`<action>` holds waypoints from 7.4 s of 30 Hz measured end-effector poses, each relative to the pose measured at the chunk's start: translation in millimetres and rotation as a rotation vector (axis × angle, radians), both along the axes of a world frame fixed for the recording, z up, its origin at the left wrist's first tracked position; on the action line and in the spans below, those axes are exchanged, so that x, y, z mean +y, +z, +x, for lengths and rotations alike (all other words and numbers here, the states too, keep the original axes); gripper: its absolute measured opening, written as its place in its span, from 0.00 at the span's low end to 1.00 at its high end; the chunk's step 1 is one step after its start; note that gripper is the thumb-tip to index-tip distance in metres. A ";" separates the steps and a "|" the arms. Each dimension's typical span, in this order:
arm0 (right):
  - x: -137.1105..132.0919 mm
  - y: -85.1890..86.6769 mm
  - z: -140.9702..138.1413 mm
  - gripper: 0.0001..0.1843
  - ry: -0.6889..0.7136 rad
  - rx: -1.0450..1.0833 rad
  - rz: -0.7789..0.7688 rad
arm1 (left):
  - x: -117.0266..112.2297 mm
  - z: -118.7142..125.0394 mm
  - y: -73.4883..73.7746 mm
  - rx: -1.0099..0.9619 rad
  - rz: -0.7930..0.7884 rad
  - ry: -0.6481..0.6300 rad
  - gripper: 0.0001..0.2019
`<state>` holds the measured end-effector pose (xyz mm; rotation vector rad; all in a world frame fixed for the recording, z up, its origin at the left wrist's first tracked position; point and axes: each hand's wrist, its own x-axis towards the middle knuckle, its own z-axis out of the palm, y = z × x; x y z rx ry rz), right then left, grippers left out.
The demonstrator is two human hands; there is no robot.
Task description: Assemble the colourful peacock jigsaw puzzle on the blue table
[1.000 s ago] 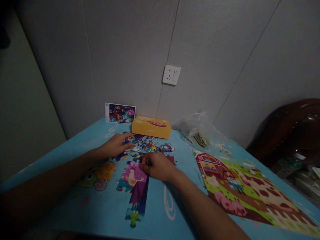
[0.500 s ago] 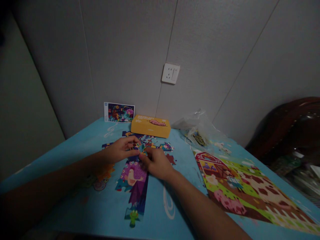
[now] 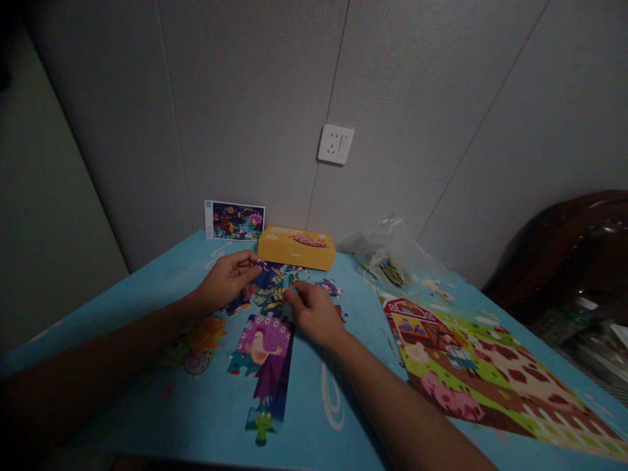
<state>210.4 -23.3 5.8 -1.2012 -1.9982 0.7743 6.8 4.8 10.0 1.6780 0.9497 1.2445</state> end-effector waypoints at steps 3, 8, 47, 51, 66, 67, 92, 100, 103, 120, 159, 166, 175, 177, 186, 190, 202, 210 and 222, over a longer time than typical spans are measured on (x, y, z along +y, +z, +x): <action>-0.7 0.0 -0.6 0.18 0.022 0.020 -0.031 | 1.3 -1.2 -0.5 0.040 0.100 -0.013 0.10; -0.6 0.4 -0.6 0.19 0.029 -0.004 -0.046 | -0.8 -1.0 -2.0 0.213 0.456 -0.141 0.02; -10.3 5.2 -0.6 0.12 0.201 -0.341 0.080 | -8.3 -5.7 -1.9 0.756 0.569 -0.184 0.13; -10.9 6.4 -0.9 0.11 0.206 -0.343 0.075 | -8.1 -5.8 -1.6 0.737 0.563 -0.194 0.12; -1.8 -0.6 0.4 0.16 0.043 -0.178 0.061 | -2.1 -4.7 -0.8 0.655 0.459 -0.114 0.18; -1.9 -0.5 0.4 0.16 0.041 -0.176 0.063 | -2.5 -4.8 -0.4 0.650 0.448 -0.118 0.18; 7.7 -4.6 5.0 0.18 -0.052 -0.163 0.017 | 18.6 -17.8 -8.2 0.774 0.235 0.420 0.12; 21.3 -4.9 17.5 0.20 -0.362 -0.278 0.031 | 23.8 -26.5 -11.8 0.963 0.151 0.542 0.17; 25.0 -7.0 19.7 0.18 -0.392 -0.265 0.030 | 21.9 -25.3 -10.7 1.025 0.219 0.449 0.16; 21.3 -5.4 16.5 0.15 -0.220 -0.271 -0.007 | 20.2 -23.9 -14.9 0.995 0.288 0.134 0.14; 11.4 -4.0 10.5 0.16 0.028 -0.406 0.267 | 18.3 -19.0 -10.3 1.003 0.321 0.018 0.11; 25.3 -17.2 13.3 0.35 -0.070 -0.600 0.265 | 10.6 -12.2 -22.6 1.063 0.318 -0.066 0.32; 29.1 -14.7 5.8 0.20 -0.010 -0.418 0.268 | 12.8 -3.8 -16.9 0.829 0.351 -0.052 0.18; 28.4 -12.3 5.5 0.20 -0.017 -0.407 0.271 | 12.5 -3.6 -15.6 0.807 0.359 -0.052 0.17; 26.7 -4.6 7.4 0.17 -0.154 -0.269 0.187 | 14.2 -7.9 -18.0 0.788 0.462 -0.021 0.18; 30.7 -4.9 10.1 0.21 -0.302 -0.261 0.255 | 17.9 -7.9 -22.3 0.848 0.465 0.055 0.19; 41.0 -19.0 12.2 0.15 -0.387 -0.106 0.153 | 26.9 -5.9 -20.6 0.962 0.449 0.156 0.10; 40.4 -14.2 15.0 0.15 -0.465 -0.424 0.178 | 26.1 -8.7 -25.0 0.975 0.402 0.209 0.21; 26.3 -13.3 0.3 0.21 -0.121 -0.608 0.298 | 28.7 -6.9 -26.6 0.932 0.306 0.190 0.20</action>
